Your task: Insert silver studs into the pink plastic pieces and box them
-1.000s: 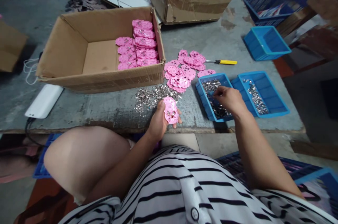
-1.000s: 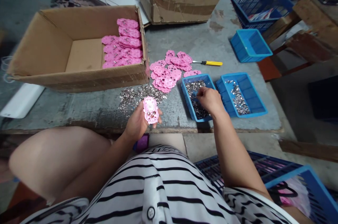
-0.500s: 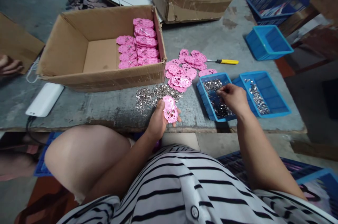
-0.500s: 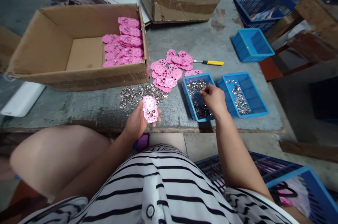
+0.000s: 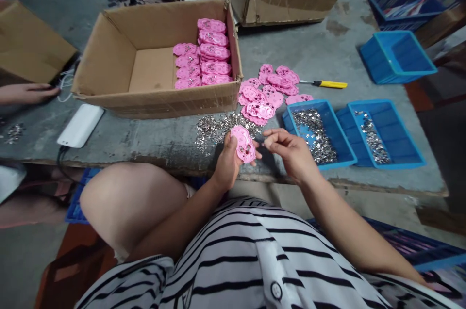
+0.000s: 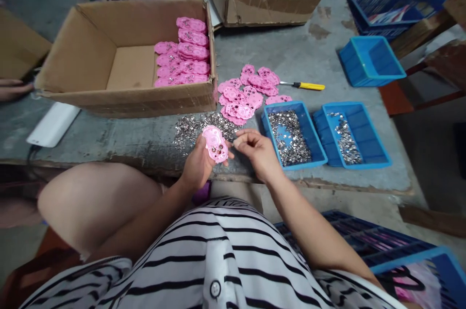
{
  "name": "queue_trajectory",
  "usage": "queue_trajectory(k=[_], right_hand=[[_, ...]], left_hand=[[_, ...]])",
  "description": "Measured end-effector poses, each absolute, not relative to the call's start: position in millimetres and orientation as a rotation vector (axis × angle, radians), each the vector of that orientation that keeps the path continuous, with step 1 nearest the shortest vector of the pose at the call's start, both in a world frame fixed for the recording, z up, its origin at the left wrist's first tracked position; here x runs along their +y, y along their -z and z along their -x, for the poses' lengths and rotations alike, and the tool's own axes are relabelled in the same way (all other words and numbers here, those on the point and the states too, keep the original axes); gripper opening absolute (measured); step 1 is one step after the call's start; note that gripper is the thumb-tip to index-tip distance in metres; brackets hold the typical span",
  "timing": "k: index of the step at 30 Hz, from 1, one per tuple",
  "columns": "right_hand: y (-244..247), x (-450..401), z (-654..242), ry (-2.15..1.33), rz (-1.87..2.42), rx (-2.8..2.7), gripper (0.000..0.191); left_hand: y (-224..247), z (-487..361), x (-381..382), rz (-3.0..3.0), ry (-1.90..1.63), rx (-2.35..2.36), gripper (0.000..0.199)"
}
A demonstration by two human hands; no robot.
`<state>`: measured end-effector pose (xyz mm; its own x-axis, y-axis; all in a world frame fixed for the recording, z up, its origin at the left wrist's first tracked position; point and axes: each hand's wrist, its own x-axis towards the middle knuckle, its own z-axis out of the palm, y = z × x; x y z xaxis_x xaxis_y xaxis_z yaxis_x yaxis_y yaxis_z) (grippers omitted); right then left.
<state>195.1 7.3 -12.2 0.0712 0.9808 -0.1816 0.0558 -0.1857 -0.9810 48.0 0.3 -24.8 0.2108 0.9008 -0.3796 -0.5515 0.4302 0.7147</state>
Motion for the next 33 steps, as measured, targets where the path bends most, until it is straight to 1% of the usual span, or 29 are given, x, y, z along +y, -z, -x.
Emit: queue_trajectory(k=[5,11,18,25,29,33], right_hand=[[27.0,-4.5,-159.5,-1.185,1.358,-1.058,0.018],[26.3,-3.2,-150.5,-1.187,1.305,-1.013,0.018],[26.9,-3.1,-145.9,-1.224,1.261,-0.953,0.020],[31.9,-4.7,-143.7,-1.152,1.248,-1.008,0.018],[36.6,-6.5,-143.4,-1.097,1.267,-1.087,0.016],[45.3,-5.5,-147.3,-1.068,1.294,-1.054,0.020]], left_hand=[[24.4,-54.3,-3.6,-0.417,-1.221,0.911,0.043],[20.1,-55.9,-7.3,-0.339,-1.277,0.842,0.051],[24.7,-54.6,-9.5,-0.387,-1.312,0.752,0.049],[26.0,-54.5,-11.7,-0.442,-1.298,0.681,0.052],[22.2,-55.5,-11.1,-0.375,-1.285,0.719,0.048],[22.2,-54.9,-8.8,-0.419,-1.268,0.729,0.046]])
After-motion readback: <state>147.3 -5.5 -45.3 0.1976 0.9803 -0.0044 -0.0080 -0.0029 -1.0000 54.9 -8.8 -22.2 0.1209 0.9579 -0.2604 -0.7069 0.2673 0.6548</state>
